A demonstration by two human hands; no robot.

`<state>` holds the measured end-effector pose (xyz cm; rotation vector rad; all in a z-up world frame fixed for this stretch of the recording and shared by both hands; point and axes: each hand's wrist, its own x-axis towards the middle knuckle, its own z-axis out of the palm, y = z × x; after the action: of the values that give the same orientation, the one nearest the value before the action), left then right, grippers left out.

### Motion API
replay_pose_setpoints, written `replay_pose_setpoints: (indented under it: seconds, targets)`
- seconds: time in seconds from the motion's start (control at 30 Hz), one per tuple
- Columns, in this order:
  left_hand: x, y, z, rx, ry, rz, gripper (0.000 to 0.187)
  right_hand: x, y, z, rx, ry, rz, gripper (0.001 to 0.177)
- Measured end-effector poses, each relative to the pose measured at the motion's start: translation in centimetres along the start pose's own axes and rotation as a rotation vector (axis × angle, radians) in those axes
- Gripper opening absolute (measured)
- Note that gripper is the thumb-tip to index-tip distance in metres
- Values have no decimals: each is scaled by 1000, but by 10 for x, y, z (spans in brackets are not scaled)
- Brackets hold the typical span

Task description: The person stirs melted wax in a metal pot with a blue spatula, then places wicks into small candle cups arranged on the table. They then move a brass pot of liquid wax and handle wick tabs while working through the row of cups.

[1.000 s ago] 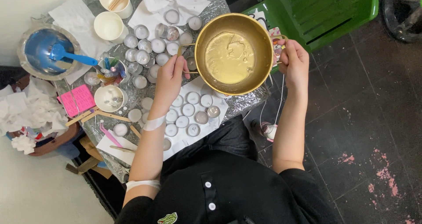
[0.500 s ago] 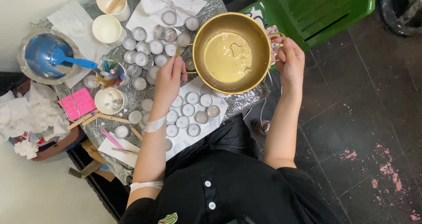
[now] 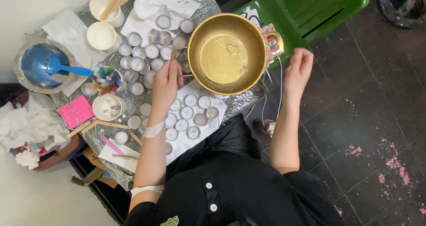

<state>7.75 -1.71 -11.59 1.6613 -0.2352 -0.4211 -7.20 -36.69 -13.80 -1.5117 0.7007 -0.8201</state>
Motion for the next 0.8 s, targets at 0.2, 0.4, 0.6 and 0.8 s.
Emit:
replay_pose_setpoints:
  seconds: [0.2,0.4,0.6,0.8]
  targets:
    - [-1,-3,0,-26,-10,-1,36,-86,-34,-3,-505,-448,58,39]
    - [-2,1,-1,4,-15,-2,36,-106,-18,27,-640,-233,-42,36]
    - [-1,0,0,-47,-22,9,36,-99,19,6,-553,-342,145,25]
    - [0,-3,-2,-5,-28,5,37,-105,7,17,-460,-254,-36,29]
